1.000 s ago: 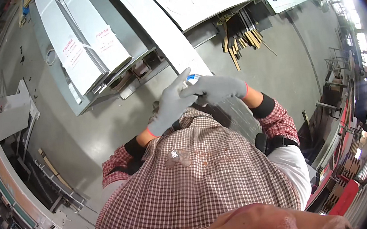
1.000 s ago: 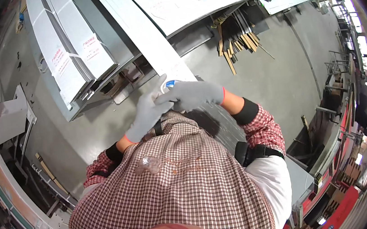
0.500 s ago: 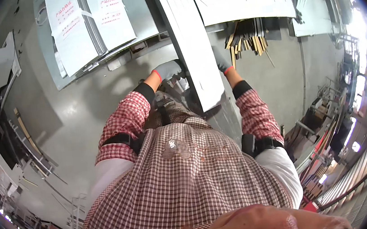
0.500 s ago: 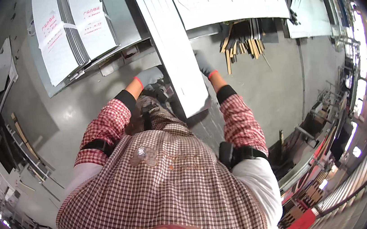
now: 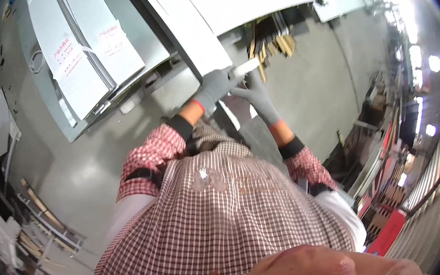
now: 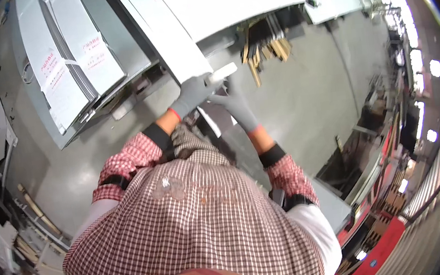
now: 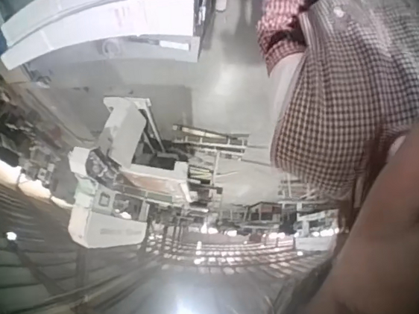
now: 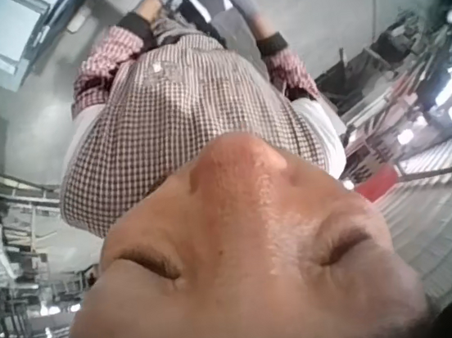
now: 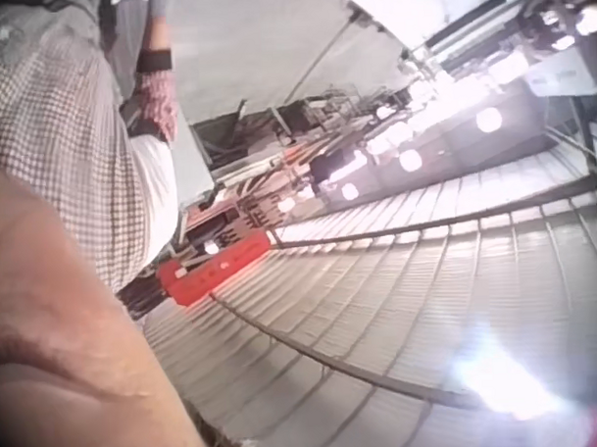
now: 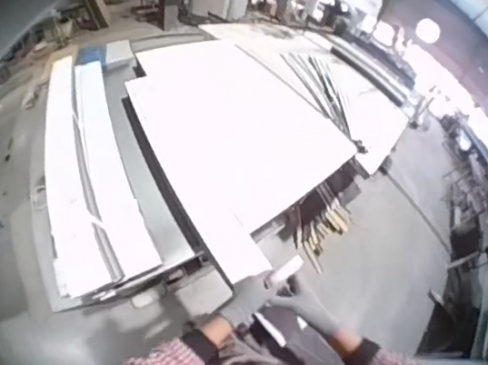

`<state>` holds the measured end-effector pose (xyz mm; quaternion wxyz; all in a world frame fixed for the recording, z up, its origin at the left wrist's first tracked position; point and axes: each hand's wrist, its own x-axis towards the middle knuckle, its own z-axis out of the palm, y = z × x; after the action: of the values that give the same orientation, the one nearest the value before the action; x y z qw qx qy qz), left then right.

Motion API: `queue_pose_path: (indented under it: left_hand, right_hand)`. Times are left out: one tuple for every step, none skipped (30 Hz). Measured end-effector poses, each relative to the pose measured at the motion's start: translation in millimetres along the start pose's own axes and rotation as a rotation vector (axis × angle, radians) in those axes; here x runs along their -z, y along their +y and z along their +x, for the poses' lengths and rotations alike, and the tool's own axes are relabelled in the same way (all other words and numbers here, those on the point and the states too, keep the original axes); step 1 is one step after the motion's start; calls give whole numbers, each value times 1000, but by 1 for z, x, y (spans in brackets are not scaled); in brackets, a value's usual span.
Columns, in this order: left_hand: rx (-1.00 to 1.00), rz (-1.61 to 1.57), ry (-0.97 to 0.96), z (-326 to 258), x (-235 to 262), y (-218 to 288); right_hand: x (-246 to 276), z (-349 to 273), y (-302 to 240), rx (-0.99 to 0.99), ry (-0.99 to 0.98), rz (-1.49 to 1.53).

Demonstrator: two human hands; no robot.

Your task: Applying tape and labels to building material panels in a factory environment.

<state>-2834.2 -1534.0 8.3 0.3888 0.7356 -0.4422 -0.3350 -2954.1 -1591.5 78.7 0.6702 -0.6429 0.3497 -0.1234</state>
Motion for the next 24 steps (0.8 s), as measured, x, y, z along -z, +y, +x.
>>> queue_pose_path:
  left_hand:
    - [-50,228,-80,4,-8,-8]
    - [-210,332,-7,-11,-12,-10]
    - [-158,363,-59,-10,-16,-12]
    - [-103,396,-111,-4,-17,-15]
    - [23,175,-201,2,-48,-70]
    - [15,173,-205,1,-39,-54]
    - [-45,191,-97,-7,-32,-37]
    - [-85,211,27,-14,-12,-14]
    - [-12,122,-82,-19,6,3]
    - [-25,264,-36,-19,-8,-1]
    - [-55,403,-145,-13,-9,7]
    - [-94,539,-260,-6,-7,19]
    - [-102,448,-258,2,-1,26]
    - [-98,363,-254,7,6,24]
    - [-59,-16,-8,11,19,6]
    - [111,-12,184,9,64,10]
    - [130,-4,195,5,70,-2]
    - [246,-12,268,-4,69,-20]
    - [337,-27,322,-13,56,-29]
    - [415,-155,407,-27,14,-16]
    - [295,-224,354,-43,-12,-16]
    - [356,-157,129,-67,-35,-18]
    - [-1,-268,167,-85,-79,-43]
    - [45,-371,-123,-104,-97,-56]
  right_hand:
    - [12,-3,-12,137,133,-266]
    - [19,-18,-23,252,296,-522]
    - [17,-15,-27,247,291,-529]
    - [11,-1,-31,213,-73,-740]
    - [-1,14,-38,180,-452,-928]
    - [8,32,-43,176,-444,-931]
    - [22,49,-48,79,-501,-1005]
    - [32,69,-52,-7,-581,-1076]
    - [41,87,-39,129,-673,-1289]
    - [49,103,-18,277,-754,-1500]
    - [56,115,12,355,-760,-1463]
    - [80,132,49,356,-766,-1461]
    - [112,145,87,191,-786,-1748]
    - [124,150,108,21,-802,-2022]
    - [120,145,105,70,-610,-1799]
    - [113,143,97,122,-439,-1567]
    - [89,140,80,105,-299,-1472]
    - [54,127,45,140,-254,-1250]
    - [34,102,25,114,-311,-1063]
    - [31,90,9,106,-345,-886]
    - [52,86,25,259,-457,-788]
    - [62,84,19,270,-428,-794]
    - [70,74,6,-234,-732,-1037]
    - [77,65,-6,-779,-1014,-1229]
